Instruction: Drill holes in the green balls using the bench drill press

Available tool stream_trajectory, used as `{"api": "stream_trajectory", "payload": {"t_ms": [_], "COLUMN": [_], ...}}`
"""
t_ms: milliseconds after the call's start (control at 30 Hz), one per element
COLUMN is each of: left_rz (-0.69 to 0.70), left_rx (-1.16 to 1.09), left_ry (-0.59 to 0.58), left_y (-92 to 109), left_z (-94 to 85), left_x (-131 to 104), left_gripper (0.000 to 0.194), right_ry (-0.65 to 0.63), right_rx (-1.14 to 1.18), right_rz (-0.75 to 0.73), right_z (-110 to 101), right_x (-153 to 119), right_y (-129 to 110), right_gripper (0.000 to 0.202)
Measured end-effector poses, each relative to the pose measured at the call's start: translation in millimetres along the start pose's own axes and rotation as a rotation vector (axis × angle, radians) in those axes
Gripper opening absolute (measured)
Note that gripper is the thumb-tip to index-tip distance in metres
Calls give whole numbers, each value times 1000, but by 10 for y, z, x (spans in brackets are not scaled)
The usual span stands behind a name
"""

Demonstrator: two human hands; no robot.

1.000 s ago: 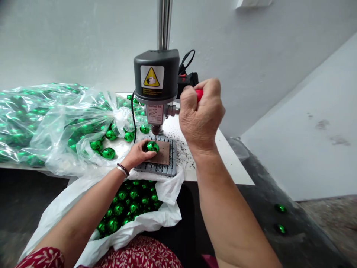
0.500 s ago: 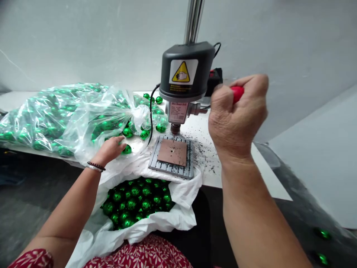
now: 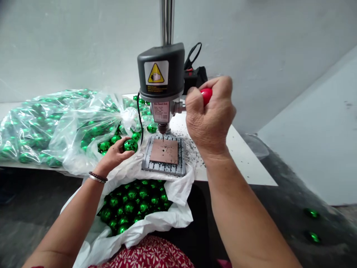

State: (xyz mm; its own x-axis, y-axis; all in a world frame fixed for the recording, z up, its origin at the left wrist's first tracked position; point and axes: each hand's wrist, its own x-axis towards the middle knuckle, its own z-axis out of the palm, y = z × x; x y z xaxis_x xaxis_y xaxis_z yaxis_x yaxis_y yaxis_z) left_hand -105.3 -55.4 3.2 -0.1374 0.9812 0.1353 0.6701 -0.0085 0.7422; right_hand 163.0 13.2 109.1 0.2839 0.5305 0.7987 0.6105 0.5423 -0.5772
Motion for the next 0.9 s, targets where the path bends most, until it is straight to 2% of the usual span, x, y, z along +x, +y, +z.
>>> {"api": "stream_trajectory", "payload": {"t_ms": [133, 233, 300, 367, 467, 533, 700, 900], "left_rz": [-37, -157, -240, -274, -257, -221, -37, 26], "left_rx": [-286, -619, -798, -852, -777, -643, -259, -110], "left_ry": [-139, -227, -250, -242, -220, -204, -156, -184], "left_y": [234, 339, 370, 376, 356, 339, 344, 343], "left_z": [190, 361, 461, 530, 566, 555, 528, 664], "left_x": [-39, -33, -11, 24, 87, 133, 256, 423], "left_gripper": [58, 62, 65, 65, 58, 55, 57, 62], "right_ry": [-4, -1, -1, -11, -21, -19, -69, -80], "right_rx": [13, 14, 14, 15, 3, -20, -67, -50], "right_rz": [-11, -33, -44, -43, -47, -55, -33, -35], "right_z": [1, -4, -9, -13, -14, -12, -16, -17], "right_x": [1, 0, -3, -8, -14, -13, 1, 0], "right_y": [-8, -3, -1, 2, 10, 19, 23, 34], "right_gripper": [15, 16, 18, 19, 21, 21, 21, 23]}}
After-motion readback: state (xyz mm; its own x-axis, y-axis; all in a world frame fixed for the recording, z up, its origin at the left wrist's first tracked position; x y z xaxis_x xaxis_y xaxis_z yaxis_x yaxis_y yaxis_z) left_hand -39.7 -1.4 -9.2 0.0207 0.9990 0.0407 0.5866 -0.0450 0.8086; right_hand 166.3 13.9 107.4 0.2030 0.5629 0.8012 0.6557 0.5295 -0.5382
